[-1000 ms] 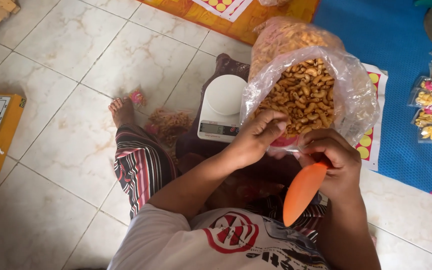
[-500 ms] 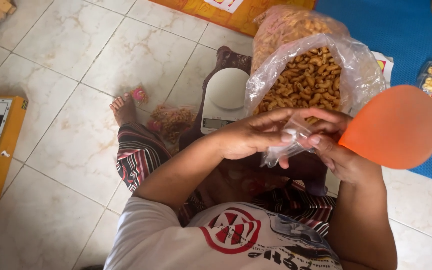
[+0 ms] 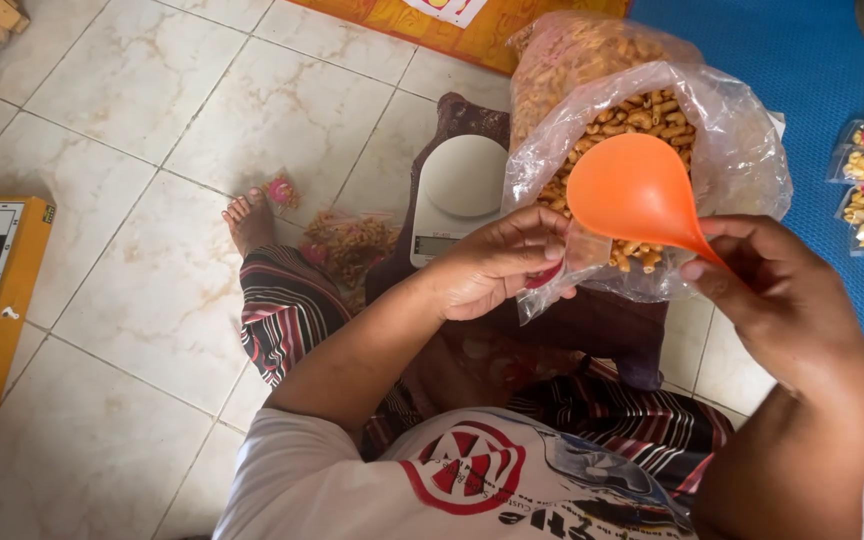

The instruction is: Scooping snacks from a large bulk bag into smaller individual plastic bags and weighing them on a digital scale.

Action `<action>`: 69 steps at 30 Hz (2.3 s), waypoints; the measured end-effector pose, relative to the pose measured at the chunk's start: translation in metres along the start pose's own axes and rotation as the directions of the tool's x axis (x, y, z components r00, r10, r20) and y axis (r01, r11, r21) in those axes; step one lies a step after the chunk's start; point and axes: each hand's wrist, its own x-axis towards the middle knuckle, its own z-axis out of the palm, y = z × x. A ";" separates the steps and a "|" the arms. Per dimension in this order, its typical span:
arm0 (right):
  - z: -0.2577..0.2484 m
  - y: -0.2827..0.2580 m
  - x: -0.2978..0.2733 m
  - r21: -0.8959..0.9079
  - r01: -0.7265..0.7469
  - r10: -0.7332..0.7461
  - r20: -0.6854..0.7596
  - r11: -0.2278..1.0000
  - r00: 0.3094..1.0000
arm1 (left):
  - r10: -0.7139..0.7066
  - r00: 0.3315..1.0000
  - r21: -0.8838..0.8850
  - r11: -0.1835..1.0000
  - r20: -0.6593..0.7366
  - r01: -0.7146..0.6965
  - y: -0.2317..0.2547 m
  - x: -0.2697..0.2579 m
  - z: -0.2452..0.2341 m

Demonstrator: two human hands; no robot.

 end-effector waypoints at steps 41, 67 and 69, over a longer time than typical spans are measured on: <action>0.016 0.022 -0.007 -0.796 0.115 -0.470 -0.226 0.594 0.853 | -0.128 0.987 -0.103 0.988 -0.100 0.117 -0.012 0.045 0.008; -0.006 0.009 -0.001 -0.904 0.187 -0.657 -0.126 0.384 0.743 | 0.130 0.980 0.189 0.977 -0.153 -0.100 -0.012 0.089 0.028; -0.003 0.012 0.001 -0.929 0.173 -0.691 -0.110 0.327 0.714 | 0.164 0.964 0.208 0.971 -0.211 -0.120 -0.013 0.091 0.027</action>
